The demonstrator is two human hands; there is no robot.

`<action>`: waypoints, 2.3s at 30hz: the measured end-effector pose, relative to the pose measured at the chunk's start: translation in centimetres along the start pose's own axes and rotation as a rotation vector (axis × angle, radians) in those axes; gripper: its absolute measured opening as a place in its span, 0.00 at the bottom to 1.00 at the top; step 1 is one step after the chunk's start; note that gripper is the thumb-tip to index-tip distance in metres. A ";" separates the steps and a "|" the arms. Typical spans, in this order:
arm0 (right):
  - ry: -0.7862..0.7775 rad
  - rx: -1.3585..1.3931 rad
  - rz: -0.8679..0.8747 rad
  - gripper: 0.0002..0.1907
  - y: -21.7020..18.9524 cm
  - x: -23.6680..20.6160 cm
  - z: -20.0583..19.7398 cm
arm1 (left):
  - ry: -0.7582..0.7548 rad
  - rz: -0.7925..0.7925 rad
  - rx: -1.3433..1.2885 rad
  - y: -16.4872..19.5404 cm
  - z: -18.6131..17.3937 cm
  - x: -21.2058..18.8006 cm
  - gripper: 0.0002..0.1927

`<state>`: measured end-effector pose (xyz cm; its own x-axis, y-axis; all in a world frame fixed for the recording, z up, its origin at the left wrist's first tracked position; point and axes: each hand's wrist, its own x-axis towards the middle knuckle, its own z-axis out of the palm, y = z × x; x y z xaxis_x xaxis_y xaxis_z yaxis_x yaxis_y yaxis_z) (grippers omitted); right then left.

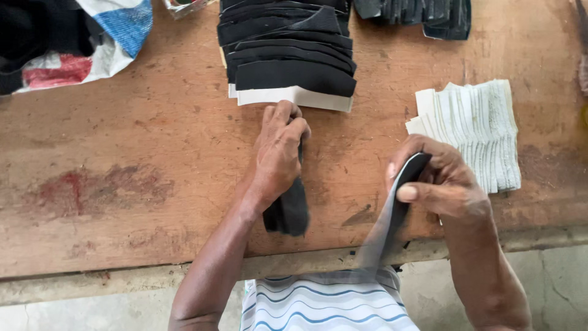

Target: The person repeatedly picks a black rubber piece and a white foam strip, aligns them edge-to-edge, and presses them together. The person then places the assembled pair on a growing stack on the table.

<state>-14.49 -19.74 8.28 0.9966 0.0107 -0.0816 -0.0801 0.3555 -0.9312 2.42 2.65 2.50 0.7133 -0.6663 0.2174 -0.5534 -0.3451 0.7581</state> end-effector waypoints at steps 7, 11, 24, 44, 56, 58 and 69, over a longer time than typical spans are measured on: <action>0.329 -0.972 0.388 0.17 1.5 3.0 1.7 | -0.049 0.066 -0.017 0.3 -1.6 0.3 0.10; 0.397 -1.341 0.213 0.22 1.9 2.6 0.4 | -0.028 0.077 0.006 0.5 -1.5 0.6 0.09; 0.481 -1.620 0.113 0.22 3.5 -2.1 -4.3 | -0.227 0.169 -0.306 5.1 4.6 0.6 0.17; 0.628 -1.216 -0.155 0.08 4.2 -3.5 -5.8 | -0.532 0.019 -0.269 6.0 13.8 10.3 0.28; 0.369 -0.662 0.070 0.06 1.7 -7.8 -2.9 | -0.637 -0.040 -0.146 7.5 13.0 9.4 0.27; 0.400 -0.767 0.181 0.07 2.1 -6.1 -3.0 | -0.623 -0.001 -0.091 7.1 11.8 9.1 0.29; 0.575 -0.974 0.099 0.10 2.3 -1.5 -2.4 | -0.655 -0.064 0.030 4.7 6.1 4.6 0.16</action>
<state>-16.21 -21.23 5.41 0.8487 -0.5215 -0.0874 -0.3891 -0.5039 -0.7711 0.52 -6.09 3.34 0.3409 -0.9051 -0.2542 -0.5370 -0.4094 0.7376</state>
